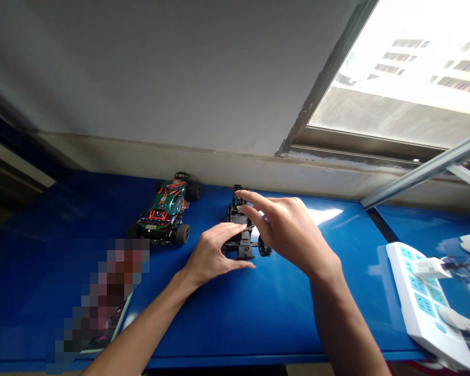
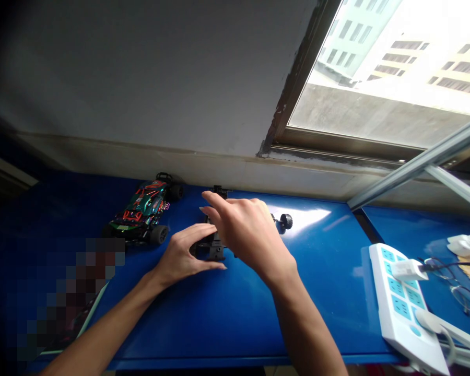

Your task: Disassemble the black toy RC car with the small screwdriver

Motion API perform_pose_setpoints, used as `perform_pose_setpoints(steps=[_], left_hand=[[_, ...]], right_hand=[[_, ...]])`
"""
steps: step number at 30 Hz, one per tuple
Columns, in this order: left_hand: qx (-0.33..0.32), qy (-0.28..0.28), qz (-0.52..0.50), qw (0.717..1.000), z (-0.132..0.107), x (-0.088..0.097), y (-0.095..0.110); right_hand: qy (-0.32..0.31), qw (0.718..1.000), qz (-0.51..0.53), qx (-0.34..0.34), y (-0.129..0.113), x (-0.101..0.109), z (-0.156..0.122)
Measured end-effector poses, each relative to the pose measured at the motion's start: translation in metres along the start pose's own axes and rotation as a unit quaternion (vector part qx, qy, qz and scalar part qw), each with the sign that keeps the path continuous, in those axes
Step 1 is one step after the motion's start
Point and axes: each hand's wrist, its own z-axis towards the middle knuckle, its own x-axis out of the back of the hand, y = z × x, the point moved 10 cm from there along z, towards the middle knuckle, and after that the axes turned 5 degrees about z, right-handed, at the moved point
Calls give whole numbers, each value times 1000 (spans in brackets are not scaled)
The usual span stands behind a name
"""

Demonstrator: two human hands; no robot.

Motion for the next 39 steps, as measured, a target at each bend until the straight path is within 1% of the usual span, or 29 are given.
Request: perform_pose_setpoints(steps=[2, 6, 8, 11, 13, 17, 19, 21, 25, 27, 31, 33, 37, 39], left_hand=[[-2, 3, 1, 1000, 0, 1, 0], [-2, 3, 3, 1000, 0, 1, 0], [-3, 2, 4, 1000, 0, 0, 0], [-5, 2, 6, 1000, 0, 0, 0], [-4, 0, 8, 1000, 0, -1, 0], [-3, 2, 6, 1000, 0, 0, 0], [-4, 3, 5, 1000, 0, 0, 0], [-5, 2, 6, 1000, 0, 0, 0], [-12, 4, 8, 1000, -1, 0, 0], [-15, 6, 10, 1000, -1, 0, 1], [-18, 13, 12, 1000, -1, 1, 2], [-18, 12, 11, 1000, -1, 1, 2], [-18, 7, 12, 1000, 0, 1, 2], [-18, 7, 11, 1000, 0, 1, 2]], right_hand=[[-4, 1000, 21, 0, 2, -1, 0], [-13, 997, 66, 49, -7, 0, -3], [-12, 998, 55, 39, -6, 1, -3], [-7, 1000, 20, -5, 2, 0, 0], [-7, 1000, 17, -9, 3, -2, 1], [-8, 997, 59, 55, -9, 0, -3], [-7, 995, 69, 69, -13, 2, -4], [-5, 997, 56, 53, -11, 1, -3], [13, 1000, 13, -13, 3, 0, 1], [19, 999, 33, -2, 3, 1, 1], [7, 996, 67, 51, -7, 4, -2], [-1, 997, 61, 44, -6, 4, -2], [-3, 1000, 24, -11, 6, 1, 0], [3, 999, 33, -2, 5, 1, 0]])
